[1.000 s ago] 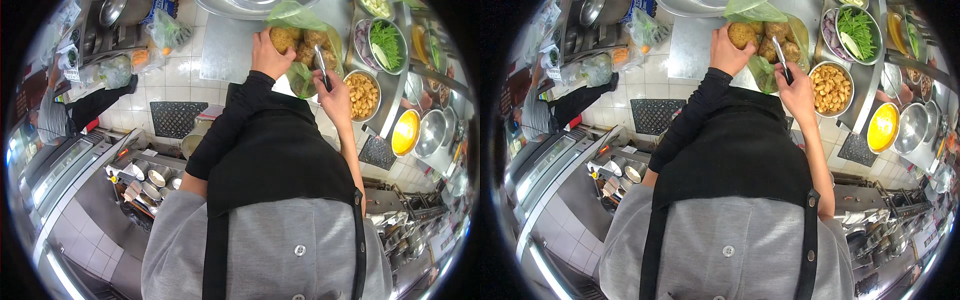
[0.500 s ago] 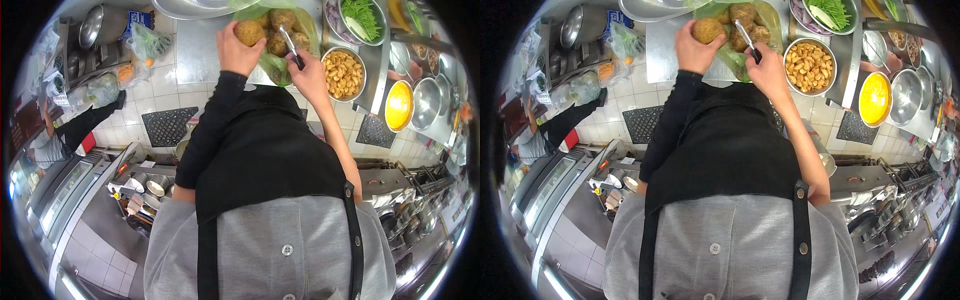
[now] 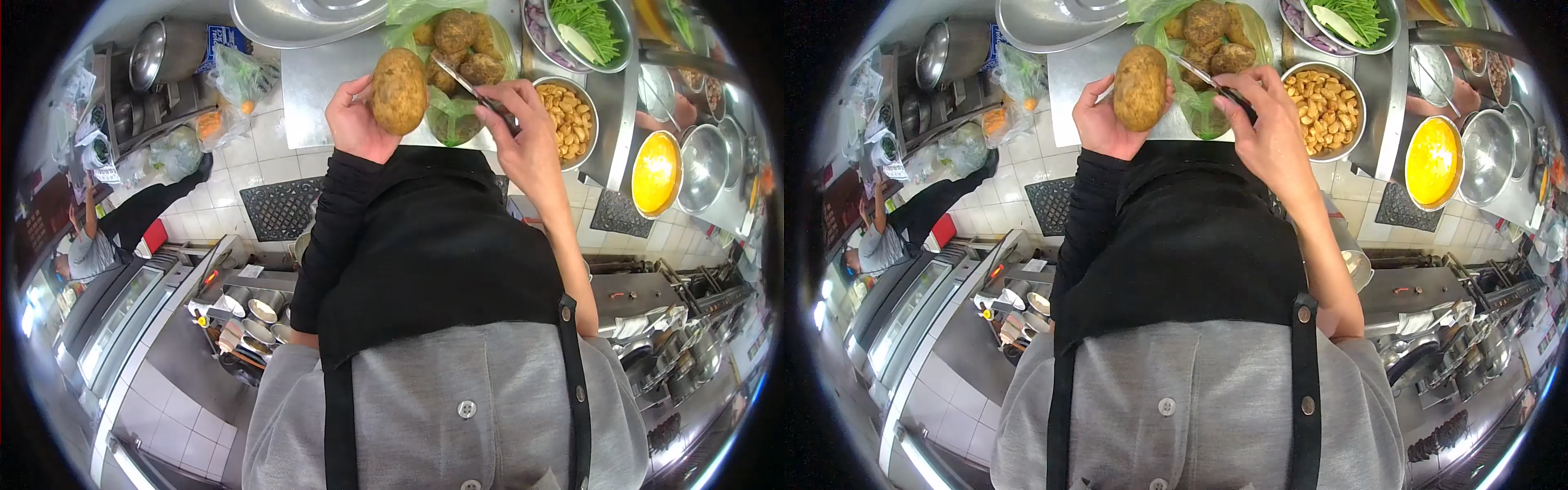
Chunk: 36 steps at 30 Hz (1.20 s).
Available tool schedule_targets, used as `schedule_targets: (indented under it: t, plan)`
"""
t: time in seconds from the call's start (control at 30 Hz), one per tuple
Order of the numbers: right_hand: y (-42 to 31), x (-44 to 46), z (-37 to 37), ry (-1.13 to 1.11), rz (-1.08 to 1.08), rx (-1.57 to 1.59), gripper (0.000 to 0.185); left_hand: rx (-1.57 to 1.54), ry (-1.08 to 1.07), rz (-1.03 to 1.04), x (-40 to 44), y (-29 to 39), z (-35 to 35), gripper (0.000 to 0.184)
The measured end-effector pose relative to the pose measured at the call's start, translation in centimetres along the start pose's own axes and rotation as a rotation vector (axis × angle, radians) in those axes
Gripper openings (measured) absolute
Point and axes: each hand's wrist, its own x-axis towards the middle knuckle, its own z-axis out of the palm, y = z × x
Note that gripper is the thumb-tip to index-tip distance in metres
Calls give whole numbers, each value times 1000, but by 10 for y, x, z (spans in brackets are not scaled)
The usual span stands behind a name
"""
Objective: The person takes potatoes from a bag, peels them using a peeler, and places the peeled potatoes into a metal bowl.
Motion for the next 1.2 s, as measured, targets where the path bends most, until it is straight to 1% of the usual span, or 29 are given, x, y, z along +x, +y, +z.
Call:
schedule_targets:
  t: [0.07, 0.1, 0.17, 0.2, 0.27, 0.33, 0.37, 0.43, 0.47, 0.53, 0.57, 0.67, 0.7, 0.77, 0.8, 0.87, 0.9, 0.93, 0.97, 1.0, 1.07, 1.17, 1.2]
  plan:
    - [-8, 10, -8, -19, 3, -35, 23, -63, -15, -79, 3, -2, -1, 67]
    - [-8, 14, -9, -50, 23, -90, 24, 33, -4, -60, 4, -5, 1, 66]
    - [7, 19, 4, 0, 26, -11, 25, 229, 16, -17, 7, -14, 6, 63]
    - [10, 22, 9, 26, 28, 30, 26, 190, 27, -13, 8, -16, 9, 61]
    - [7, 23, 8, 19, 117, 17, 26, 111, 57, -4, 8, -20, 16, 57]
    - [8, 24, 8, 27, 173, 36, 26, 71, -78, -34, 7, -18, 29, 60]
    - [10, 25, 8, 45, 159, 52, 26, 54, -145, -53, 7, -18, 35, 61]
    - [17, 24, 11, 87, 134, 85, 26, 254, -45, 28, 8, -23, 49, 60]
    - [22, 21, 16, 86, 171, 139, 26, 355, 4, 66, 9, -25, 52, 60]
    - [29, 15, 28, 84, 243, 244, 27, 342, -9, 21, 13, -22, 44, 60]
    - [30, 11, 30, -10, 337, 200, 26, 334, -16, 0, 14, -21, 39, 60]
    - [29, -6, 47, 32, 245, 412, 26, 319, -103, 0, 14, -16, 17, 63]
    - [14, -9, 40, -70, 354, 433, 27, 314, -39, 10, 13, -14, 14, 64]
    - [18, -21, 48, -199, 403, 560, 28, 301, 88, 24, 8, -11, 9, 66]
    - [18, -23, 50, -264, 424, 619, 29, 292, 57, -8, 9, -9, 4, 65]
    - [15, -28, 47, -224, 427, 565, 30, 267, 0, -69, 10, -5, -8, 65]
    - [13, -29, 44, -208, 428, 538, 31, 279, -42, -84, 9, -4, -8, 62]
    - [11, -29, 43, -194, 431, 512, 32, 265, -2, -69, 7, -5, -9, 60]
    - [12, -27, 39, -114, 335, 395, 29, 250, 41, -52, 3, -7, -9, 59]
    - [18, -24, 38, -4, 165, 282, 28, 235, 85, -36, -1, -8, -8, 58]
    - [10, -12, 22, 0, 168, 69, 28, 205, 102, -44, -5, -8, -9, 57]
    - [1, -6, 16, -166, 240, -258, 38, 250, 111, -80, -5, -8, -3, 57]
    - [-1, -7, 18, -163, 174, -276, 40, 279, 113, -92, -4, -8, 0, 58]
